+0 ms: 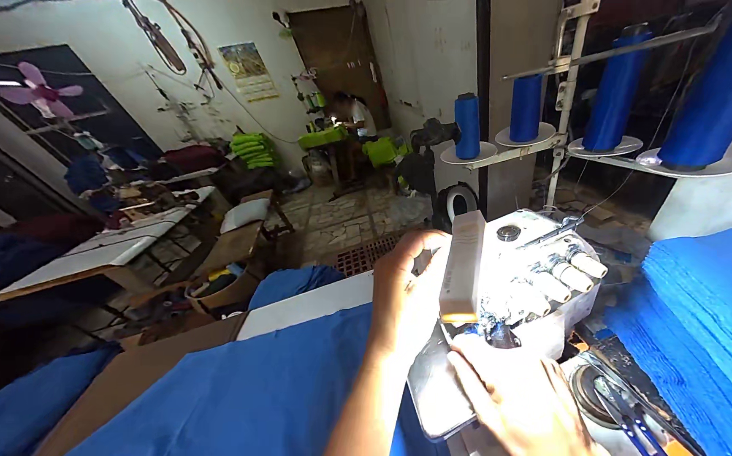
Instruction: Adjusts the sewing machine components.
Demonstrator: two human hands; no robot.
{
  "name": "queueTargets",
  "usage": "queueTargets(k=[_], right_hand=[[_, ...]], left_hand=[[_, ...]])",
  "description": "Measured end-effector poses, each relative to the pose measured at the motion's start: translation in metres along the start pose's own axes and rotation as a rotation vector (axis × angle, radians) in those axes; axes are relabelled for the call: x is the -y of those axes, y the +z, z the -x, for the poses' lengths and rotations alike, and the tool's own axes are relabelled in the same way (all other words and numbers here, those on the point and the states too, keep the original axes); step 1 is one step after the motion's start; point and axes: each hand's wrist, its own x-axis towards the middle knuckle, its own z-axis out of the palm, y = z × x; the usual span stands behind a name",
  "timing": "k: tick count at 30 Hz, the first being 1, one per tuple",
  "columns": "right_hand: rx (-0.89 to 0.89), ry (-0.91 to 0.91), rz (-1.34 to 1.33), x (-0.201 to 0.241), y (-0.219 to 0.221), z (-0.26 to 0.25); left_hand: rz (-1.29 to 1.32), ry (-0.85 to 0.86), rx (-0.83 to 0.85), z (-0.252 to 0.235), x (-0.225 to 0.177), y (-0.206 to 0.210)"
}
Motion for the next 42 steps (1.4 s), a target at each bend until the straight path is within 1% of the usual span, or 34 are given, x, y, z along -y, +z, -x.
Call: queueTargets(k=[2,3,4,5,7,8,10,11,12,15,17,19,22,26,27,29,31,32,34,36,39,42], right_hand=[[-0.019,-0.021,-0.138,0.004,-0.023,0.021],[-0.008,0.015,-0.193,0.003,-0.038,0.037],[0.003,0.076,-0.210,-0.002,-0.052,0.055],[-0.004,0.146,-0.188,-0.012,-0.063,0.072],[0.043,0.295,-0.024,-0.040,-0.081,0.104],[0.117,0.355,0.078,-0.055,-0.087,0.117],[0.271,0.411,0.192,-0.079,-0.093,0.133],[0.305,0.412,0.217,-0.084,-0.092,0.136],[0.292,0.402,0.226,-0.087,-0.089,0.138],[0.178,0.391,0.216,-0.088,-0.081,0.136],[0.169,0.399,0.197,-0.089,-0.080,0.132],[0.185,0.421,0.182,-0.090,-0.073,0.128],[0.166,0.474,0.221,-0.089,-0.065,0.126],[0.130,0.508,0.249,-0.077,-0.075,0.129],[0.126,0.509,0.225,-0.069,-0.081,0.129],[0.067,0.468,0.073,-0.053,-0.092,0.121],[-0.030,0.345,-0.156,-0.044,-0.092,0.105],[-0.088,0.271,-0.227,-0.044,-0.085,0.092],[-0.208,0.166,-0.221,-0.049,-0.061,0.063],[-0.275,0.131,-0.151,-0.053,-0.040,0.041],[-0.283,0.074,-0.100,-0.054,-0.026,0.025],[-0.271,0.037,-0.090,-0.052,-0.025,0.018]], left_hand=[[-0.070,-0.054,0.017,0.006,0.004,-0.006],[-0.094,-0.097,0.005,0.016,0.008,-0.011],[-0.101,-0.184,-0.025,0.028,0.012,-0.016],[-0.113,-0.259,-0.065,0.041,0.018,-0.021],[-0.101,-0.373,-0.139,0.067,0.032,-0.031],[-0.081,-0.405,-0.158,0.082,0.040,-0.034],[-0.085,-0.447,-0.179,0.107,0.056,-0.035],[-0.122,-0.457,-0.186,0.117,0.065,-0.034],[-0.176,-0.459,-0.196,0.127,0.075,-0.034],[-0.280,-0.506,-0.239,0.148,0.096,-0.037],[-0.306,-0.545,-0.243,0.150,0.099,-0.038],[-0.368,-0.562,-0.184,0.150,0.100,-0.041],[-0.403,-0.522,-0.074,0.149,0.099,-0.042],[-0.388,-0.535,-0.032,0.147,0.094,-0.041],[-0.391,-0.536,-0.029,0.146,0.093,-0.040],[-0.404,-0.510,-0.045,0.143,0.095,-0.039],[-0.429,-0.482,-0.054,0.146,0.097,-0.037],[-0.438,-0.477,-0.054,0.147,0.098,-0.037],[-0.447,-0.475,-0.060,0.149,0.101,-0.039],[-0.442,-0.494,-0.066,0.150,0.101,-0.040],[-0.432,-0.529,-0.064,0.148,0.099,-0.040],[-0.442,-0.519,-0.057,0.148,0.100,-0.039]])
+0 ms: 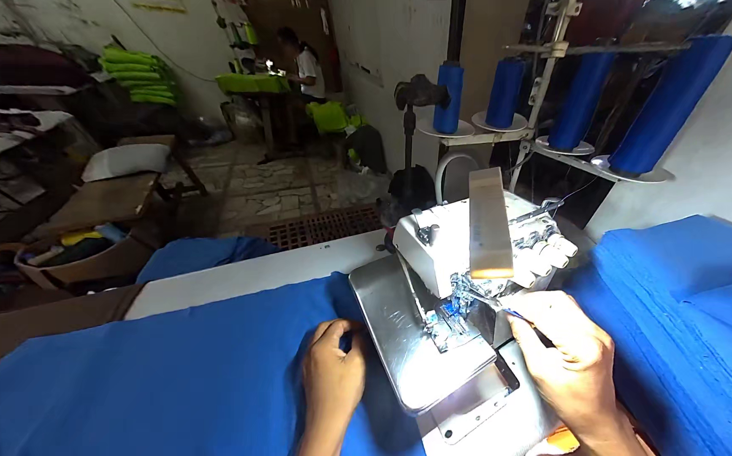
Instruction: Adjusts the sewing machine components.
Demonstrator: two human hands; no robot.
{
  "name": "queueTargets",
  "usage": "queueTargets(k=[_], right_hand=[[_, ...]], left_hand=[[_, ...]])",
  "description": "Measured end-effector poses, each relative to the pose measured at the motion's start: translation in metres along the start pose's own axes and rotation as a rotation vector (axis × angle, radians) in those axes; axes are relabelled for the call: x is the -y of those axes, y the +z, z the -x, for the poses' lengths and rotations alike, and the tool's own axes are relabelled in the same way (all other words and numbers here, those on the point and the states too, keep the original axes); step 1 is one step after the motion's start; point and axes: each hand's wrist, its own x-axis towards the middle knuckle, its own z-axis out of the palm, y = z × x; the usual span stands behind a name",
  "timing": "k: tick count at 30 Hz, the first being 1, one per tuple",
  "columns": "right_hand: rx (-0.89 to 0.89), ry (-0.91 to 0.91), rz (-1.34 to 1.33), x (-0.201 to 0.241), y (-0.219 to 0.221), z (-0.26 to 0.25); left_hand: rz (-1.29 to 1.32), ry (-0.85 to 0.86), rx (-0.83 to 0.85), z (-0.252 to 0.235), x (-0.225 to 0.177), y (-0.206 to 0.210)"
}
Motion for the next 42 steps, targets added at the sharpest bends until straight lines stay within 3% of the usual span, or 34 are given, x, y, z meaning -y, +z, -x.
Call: queueTargets(k=[15,31,42], right_hand=[[0.123,0.012,0.068,0.009,-0.008,-0.009],[0.109,0.090,0.088,0.027,0.002,-0.007],[0.097,0.380,-0.354,0.004,0.016,-0.004]], left_hand=[[-0.011,-0.023,0.004,-0.002,0.001,0.003],[0.010,-0.009,0.006,-0.002,0.004,0.003],[-0.004,-0.012,0.014,-0.003,0.002,0.003]])
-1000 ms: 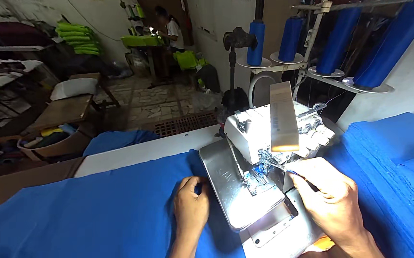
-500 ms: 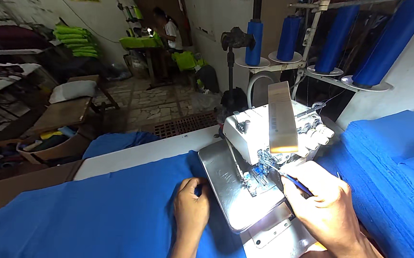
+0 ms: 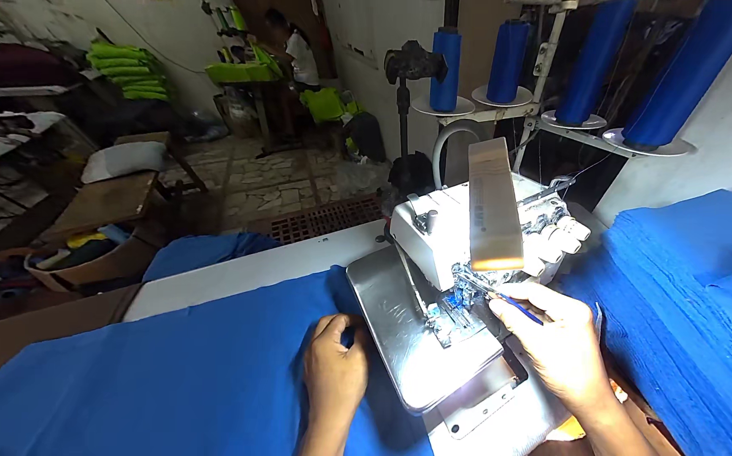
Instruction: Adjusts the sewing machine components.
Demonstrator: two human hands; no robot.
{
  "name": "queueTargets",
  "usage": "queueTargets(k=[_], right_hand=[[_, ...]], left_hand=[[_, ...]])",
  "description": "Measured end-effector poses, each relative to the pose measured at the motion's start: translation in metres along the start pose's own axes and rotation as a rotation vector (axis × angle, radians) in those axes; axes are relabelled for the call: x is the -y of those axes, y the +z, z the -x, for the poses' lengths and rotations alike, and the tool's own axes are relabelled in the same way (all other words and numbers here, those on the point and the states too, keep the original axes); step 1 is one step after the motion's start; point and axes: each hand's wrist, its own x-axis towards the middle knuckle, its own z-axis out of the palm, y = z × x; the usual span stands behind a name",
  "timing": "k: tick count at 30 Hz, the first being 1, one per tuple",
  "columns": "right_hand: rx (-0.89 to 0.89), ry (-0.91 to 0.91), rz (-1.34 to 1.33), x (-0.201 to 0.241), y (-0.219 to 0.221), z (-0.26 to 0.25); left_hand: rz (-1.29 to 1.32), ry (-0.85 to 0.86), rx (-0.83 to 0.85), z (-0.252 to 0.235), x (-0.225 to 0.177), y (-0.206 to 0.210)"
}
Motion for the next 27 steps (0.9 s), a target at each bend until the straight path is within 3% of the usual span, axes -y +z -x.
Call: queueTargets(k=[10,16,18,21,24,27], right_hand=[[0.206,-0.040,-0.196,-0.006,-0.013,-0.011],[0.346,-0.077,-0.160,-0.003,-0.022,-0.007],[0.350,-0.101,-0.136,-0.003,-0.023,-0.004],[0.330,-0.092,-0.108,-0.003,-0.023,0.005],[0.296,-0.152,-0.063,-0.001,-0.023,0.009],[0.278,-0.202,0.018,0.002,-0.035,0.022]], left_hand=[[0.015,-0.009,-0.014,0.000,-0.003,0.000],[0.461,-0.015,-0.243,0.000,-0.006,-0.022],[0.405,0.130,-0.289,-0.002,-0.035,-0.042],[0.208,0.329,-0.152,0.005,-0.090,-0.059],[0.038,0.350,-0.019,0.010,-0.127,-0.052],[-0.109,0.367,0.032,0.016,-0.140,-0.036]])
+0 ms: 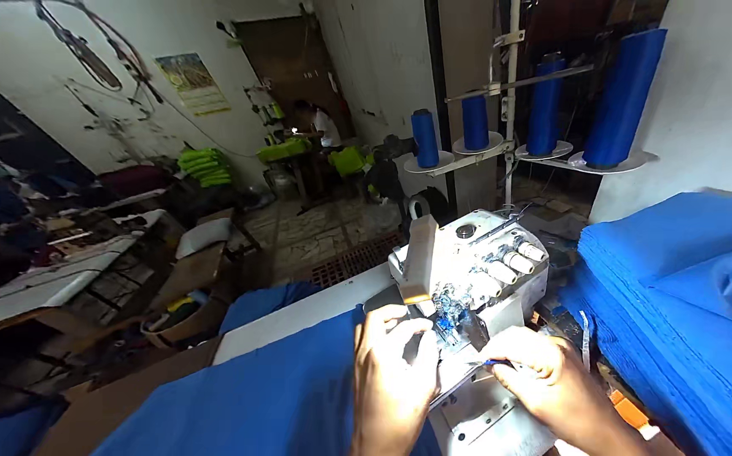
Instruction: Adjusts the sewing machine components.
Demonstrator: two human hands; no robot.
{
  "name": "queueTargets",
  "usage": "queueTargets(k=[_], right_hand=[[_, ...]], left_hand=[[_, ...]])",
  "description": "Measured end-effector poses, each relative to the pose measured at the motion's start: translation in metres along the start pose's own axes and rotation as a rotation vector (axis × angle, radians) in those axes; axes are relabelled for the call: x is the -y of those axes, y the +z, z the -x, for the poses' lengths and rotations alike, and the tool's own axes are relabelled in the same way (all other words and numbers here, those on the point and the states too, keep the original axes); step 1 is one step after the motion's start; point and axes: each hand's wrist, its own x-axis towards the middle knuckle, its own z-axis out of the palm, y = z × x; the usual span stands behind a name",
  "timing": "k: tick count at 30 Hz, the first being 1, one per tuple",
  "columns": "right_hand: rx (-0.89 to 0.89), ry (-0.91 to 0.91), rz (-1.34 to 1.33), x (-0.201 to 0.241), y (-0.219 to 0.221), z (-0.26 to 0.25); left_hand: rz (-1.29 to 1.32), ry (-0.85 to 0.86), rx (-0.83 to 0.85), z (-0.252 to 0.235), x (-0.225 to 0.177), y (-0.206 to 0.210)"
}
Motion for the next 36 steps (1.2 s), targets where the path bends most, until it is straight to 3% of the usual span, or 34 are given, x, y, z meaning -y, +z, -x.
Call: queueTargets(k=[3,6,15,26,32,36], right_hand=[[-0.060,0.013,-0.027,0.005,-0.008,0.029],[-0.075,0.150,-0.131,0.010,-0.017,0.064],[-0.086,0.315,-0.244,-0.020,-0.029,0.123],[-0.057,0.361,-0.281,-0.023,-0.021,0.128],[-0.283,0.517,-0.686,0.010,-0.026,0.090],[-0.308,0.481,-0.800,0.017,-0.018,0.050]], left_hand=[[-0.128,-0.009,0.036,0.006,-0.005,0.016],[-0.218,-0.043,0.003,0.011,-0.010,0.029],[-0.343,-0.099,-0.044,0.010,-0.021,0.044],[-0.285,-0.114,-0.131,0.012,-0.019,0.049],[-0.072,0.125,-0.230,0.034,-0.027,0.038],[0.012,0.240,-0.197,0.042,-0.034,0.035]])
